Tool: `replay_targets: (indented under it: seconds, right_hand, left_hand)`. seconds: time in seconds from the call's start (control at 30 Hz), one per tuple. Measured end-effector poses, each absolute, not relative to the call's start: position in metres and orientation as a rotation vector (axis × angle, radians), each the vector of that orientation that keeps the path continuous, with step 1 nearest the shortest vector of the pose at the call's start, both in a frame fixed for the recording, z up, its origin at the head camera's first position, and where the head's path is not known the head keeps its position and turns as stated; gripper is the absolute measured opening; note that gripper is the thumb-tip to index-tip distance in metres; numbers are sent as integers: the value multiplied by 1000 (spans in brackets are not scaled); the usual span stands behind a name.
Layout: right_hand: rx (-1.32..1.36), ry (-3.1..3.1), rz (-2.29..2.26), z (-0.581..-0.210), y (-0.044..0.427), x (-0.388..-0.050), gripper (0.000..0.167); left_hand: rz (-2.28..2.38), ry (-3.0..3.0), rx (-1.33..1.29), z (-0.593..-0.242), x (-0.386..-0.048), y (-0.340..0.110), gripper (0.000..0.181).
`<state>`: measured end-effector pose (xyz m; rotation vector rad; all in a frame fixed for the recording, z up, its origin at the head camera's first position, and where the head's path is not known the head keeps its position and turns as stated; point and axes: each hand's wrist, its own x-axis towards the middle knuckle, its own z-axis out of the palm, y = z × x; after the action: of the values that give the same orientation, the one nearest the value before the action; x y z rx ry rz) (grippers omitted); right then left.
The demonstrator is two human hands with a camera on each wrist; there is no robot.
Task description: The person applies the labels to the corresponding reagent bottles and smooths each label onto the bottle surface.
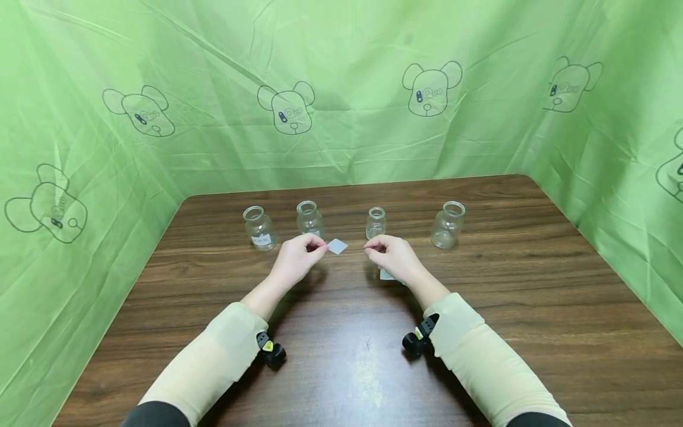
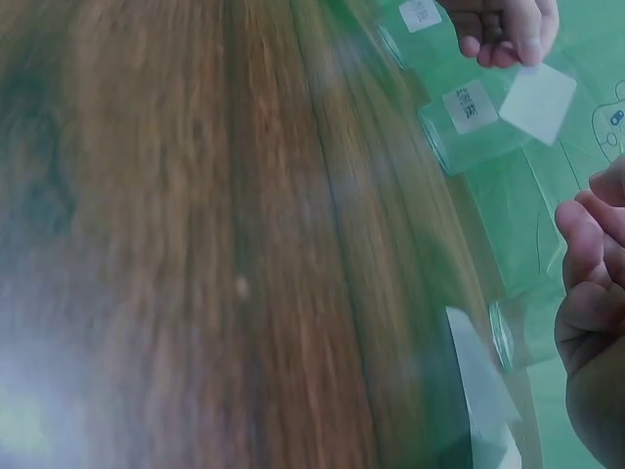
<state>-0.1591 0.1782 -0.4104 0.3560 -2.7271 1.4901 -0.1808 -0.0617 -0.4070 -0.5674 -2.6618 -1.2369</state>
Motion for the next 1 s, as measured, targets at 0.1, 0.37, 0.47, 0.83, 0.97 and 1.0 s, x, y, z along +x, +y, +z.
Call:
replay_targets:
  seconds: [0.1,0.37,0.47,0.83,0.97,1.0]
  right_hand:
    - [358,-2731,1492,-409,172,-160,22]
    - [345,-2749,1527,-406,159,-164,25]
    - [346,-2734,1555,-407,157,-165,26]
    - [303,-2639,1588,-406,154,-165,16]
    - [307,-2634,1576,-405,153,-166,17]
    - [311,-2634,1575,-405,153,-166,17]
  left_hand:
    - [-1245,-2660,-569,-406,-180,-59,5]
    - [-1245,-2667,-653,-407,-180,-52,6]
    - [-1255,-2674,-691,-408,-180,-51,6]
    - [-1155,-2646,-628,-406,-180,-47,5]
    - [-1109,-2651,-563,-406,-180,-45,4]
    - [-1106,-2658,-559,-406,-180,-45,4]
